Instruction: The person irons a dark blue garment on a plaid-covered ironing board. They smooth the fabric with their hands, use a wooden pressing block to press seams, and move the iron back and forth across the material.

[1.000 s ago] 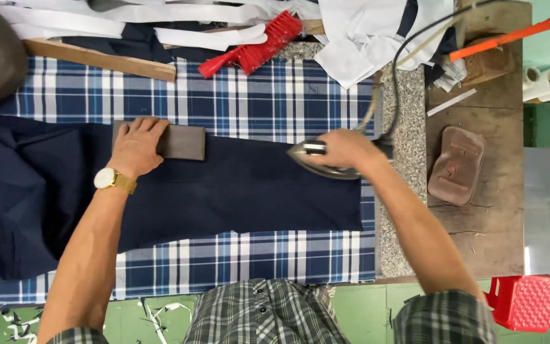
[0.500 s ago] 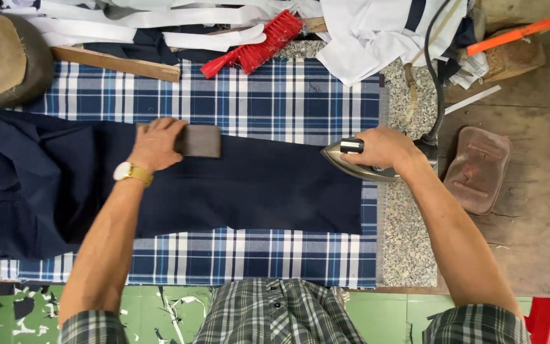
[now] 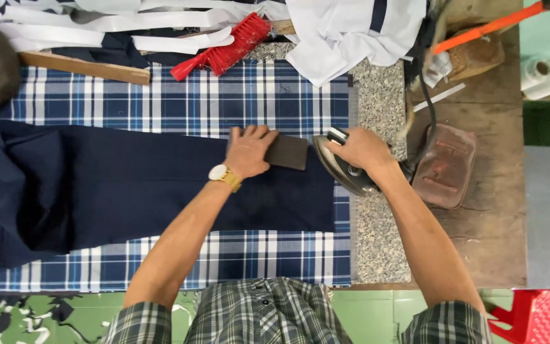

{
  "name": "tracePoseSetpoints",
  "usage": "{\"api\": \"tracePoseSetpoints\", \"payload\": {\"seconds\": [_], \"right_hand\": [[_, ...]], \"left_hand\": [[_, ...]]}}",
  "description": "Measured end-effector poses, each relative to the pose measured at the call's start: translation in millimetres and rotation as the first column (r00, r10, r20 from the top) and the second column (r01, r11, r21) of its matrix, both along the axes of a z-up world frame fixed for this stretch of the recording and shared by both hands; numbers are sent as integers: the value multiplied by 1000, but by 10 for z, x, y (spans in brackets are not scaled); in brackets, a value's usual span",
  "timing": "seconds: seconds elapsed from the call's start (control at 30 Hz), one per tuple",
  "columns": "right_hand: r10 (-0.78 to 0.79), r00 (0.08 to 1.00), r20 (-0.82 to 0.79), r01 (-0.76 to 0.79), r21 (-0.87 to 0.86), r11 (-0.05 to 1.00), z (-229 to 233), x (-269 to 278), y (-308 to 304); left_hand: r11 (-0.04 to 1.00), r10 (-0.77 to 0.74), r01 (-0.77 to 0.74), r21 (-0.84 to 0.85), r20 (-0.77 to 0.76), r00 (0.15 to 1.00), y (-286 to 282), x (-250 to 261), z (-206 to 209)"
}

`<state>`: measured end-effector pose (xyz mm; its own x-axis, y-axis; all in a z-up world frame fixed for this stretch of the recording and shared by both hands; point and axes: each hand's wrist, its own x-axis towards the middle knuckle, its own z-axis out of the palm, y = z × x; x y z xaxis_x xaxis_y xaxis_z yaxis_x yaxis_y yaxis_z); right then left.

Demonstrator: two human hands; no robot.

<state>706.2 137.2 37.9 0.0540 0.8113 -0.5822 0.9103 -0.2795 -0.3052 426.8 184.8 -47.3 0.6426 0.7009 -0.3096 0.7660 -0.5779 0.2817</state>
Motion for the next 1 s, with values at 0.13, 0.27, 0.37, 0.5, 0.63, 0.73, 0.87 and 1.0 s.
{"api": "tracePoseSetpoints", "payload": {"seconds": [0.13,0.27,0.37,0.5,0.63,0.73,0.87,1.0], "right_hand": [[-190,980,62,194,-69,979,71,214,-236],[-254,958,134,266,-76,961,7,520,-561],[-303,945,121,313,-76,947,60,624,-819],[-339,935,107,347,-60,936,253,675,-1169],[-310,929,203,347,-182,920,627,365,-1303],[-222,948,228,260,-155,953,588,135,-1366],[-256,961,106,273,-216,938,646,-550,-1127],[23,992,121,21,-352,936,717,-1350,-811]], "left_hand": [[999,-28,24,34,108,994,-173,393,-127],[997,-31,20,73,150,988,-380,595,-159],[996,-23,1,93,234,972,-570,535,-160],[949,8,-141,280,427,904,-990,-29,-161],[848,246,-445,287,531,811,-1570,-1103,-309],[682,503,-689,247,525,687,-2043,-1910,-375],[502,669,-834,228,508,542,-2442,-2675,-374],[504,677,-820,271,466,570,-2428,-3103,-259]]}}
